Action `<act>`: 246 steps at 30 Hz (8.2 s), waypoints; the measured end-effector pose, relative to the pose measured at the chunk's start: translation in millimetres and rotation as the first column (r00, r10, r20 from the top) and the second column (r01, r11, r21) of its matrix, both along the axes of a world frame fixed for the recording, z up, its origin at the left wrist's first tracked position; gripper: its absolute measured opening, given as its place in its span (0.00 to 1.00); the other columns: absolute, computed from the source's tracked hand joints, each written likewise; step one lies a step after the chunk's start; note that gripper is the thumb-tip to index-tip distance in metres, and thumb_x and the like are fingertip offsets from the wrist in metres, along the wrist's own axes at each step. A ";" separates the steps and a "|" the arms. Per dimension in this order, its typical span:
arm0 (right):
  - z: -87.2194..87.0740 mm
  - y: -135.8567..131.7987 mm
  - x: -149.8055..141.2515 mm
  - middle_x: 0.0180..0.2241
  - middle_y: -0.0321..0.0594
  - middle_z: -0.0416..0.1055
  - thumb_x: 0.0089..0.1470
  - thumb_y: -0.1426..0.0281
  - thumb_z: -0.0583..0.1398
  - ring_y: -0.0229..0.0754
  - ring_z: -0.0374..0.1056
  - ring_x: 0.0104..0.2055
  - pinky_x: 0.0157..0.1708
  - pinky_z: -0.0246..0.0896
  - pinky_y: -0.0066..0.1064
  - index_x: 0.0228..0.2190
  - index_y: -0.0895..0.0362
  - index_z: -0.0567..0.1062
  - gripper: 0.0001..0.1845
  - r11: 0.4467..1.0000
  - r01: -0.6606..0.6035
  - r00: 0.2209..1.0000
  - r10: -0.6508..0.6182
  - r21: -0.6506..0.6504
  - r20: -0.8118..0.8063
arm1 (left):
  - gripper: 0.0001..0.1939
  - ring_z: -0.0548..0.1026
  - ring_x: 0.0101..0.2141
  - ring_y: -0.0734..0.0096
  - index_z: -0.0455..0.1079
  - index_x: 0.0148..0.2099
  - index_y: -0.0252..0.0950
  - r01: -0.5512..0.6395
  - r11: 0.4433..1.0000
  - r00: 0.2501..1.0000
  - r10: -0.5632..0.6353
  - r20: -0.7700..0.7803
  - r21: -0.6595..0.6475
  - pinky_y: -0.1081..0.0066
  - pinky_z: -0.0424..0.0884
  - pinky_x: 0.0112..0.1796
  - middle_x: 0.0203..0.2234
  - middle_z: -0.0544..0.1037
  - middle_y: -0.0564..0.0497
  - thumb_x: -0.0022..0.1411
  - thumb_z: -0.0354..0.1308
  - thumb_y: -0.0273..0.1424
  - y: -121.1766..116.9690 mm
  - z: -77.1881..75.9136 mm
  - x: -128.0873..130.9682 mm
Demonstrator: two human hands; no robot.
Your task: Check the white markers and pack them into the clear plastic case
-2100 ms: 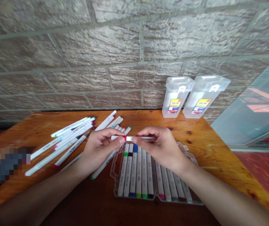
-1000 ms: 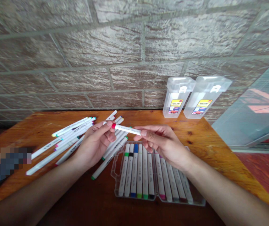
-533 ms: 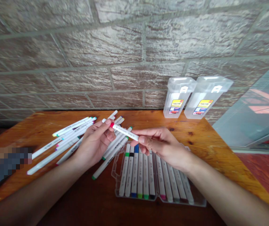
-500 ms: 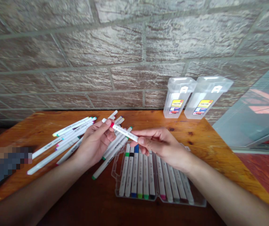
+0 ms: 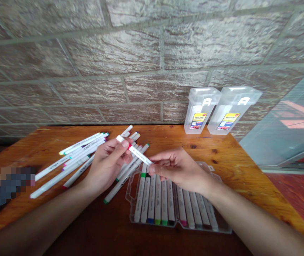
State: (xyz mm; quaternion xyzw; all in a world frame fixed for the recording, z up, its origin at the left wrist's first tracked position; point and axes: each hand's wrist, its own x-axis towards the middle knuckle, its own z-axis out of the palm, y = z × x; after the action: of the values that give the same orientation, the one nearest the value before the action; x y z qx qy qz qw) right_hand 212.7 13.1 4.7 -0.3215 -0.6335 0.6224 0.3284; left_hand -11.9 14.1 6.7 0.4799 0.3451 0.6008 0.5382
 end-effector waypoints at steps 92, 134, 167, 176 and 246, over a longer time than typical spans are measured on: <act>5.7 -10.8 -3.2 0.36 0.37 0.83 0.67 0.75 0.62 0.28 0.71 0.26 0.28 0.70 0.16 0.58 0.47 0.79 0.22 0.985 -0.046 0.994 0.062 0.165 -0.095 | 0.15 0.68 0.21 0.83 0.76 0.30 0.31 0.012 0.999 0.988 -0.007 0.152 -0.031 0.79 0.63 0.24 0.28 0.75 0.53 0.65 0.68 0.37 1.5 -0.3 2.5; 10.5 -15.1 -3.3 0.43 0.45 0.84 0.66 0.74 0.61 0.45 0.81 0.43 0.42 0.74 0.31 0.47 0.53 0.83 0.12 0.611 -0.130 0.934 -0.189 0.781 0.304 | 0.19 0.84 0.36 0.68 0.77 0.59 0.39 0.322 0.707 0.843 0.088 -0.530 0.629 0.74 0.80 0.38 0.42 0.86 0.43 0.68 0.62 0.22 -39.3 9.4 2.6; 3.3 -13.7 -2.1 0.48 0.45 0.83 0.66 0.73 0.62 0.45 0.81 0.47 0.47 0.76 0.32 0.53 0.51 0.81 0.16 0.579 -0.118 0.940 -0.195 0.806 0.278 | 0.18 0.81 0.29 0.72 0.78 0.57 0.38 0.338 0.695 0.808 0.131 -0.575 0.634 0.76 0.78 0.35 0.38 0.86 0.44 0.66 0.65 0.23 -39.8 7.5 1.2; 6.7 -15.2 -2.9 0.47 0.44 0.84 0.66 0.74 0.62 0.45 0.82 0.46 0.46 0.75 0.31 0.51 0.52 0.81 0.14 0.573 -0.118 0.945 -0.188 0.811 0.270 | 0.18 0.82 0.31 0.71 0.77 0.57 0.38 0.342 0.683 0.798 0.151 -0.583 0.645 0.75 0.78 0.37 0.39 0.86 0.45 0.66 0.64 0.23 -39.6 6.4 1.1; 12.3 -17.8 -5.9 0.32 0.39 0.80 0.68 0.72 0.61 0.39 0.75 0.31 0.31 0.64 0.27 0.38 0.56 0.79 0.06 0.596 -0.156 0.925 -0.192 0.788 0.329 | 0.06 0.78 0.31 0.71 0.79 0.43 0.33 0.238 0.830 0.785 0.141 -0.604 0.504 0.74 0.73 0.34 0.32 0.83 0.47 0.69 0.63 0.31 -27.2 -0.9 3.1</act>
State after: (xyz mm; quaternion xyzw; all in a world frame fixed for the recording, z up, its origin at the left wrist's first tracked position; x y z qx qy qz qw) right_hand 206.8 -4.8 17.0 -0.2601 -0.8924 0.1925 0.3145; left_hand -8.8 -13.1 5.8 0.7933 0.2991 0.4687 0.2482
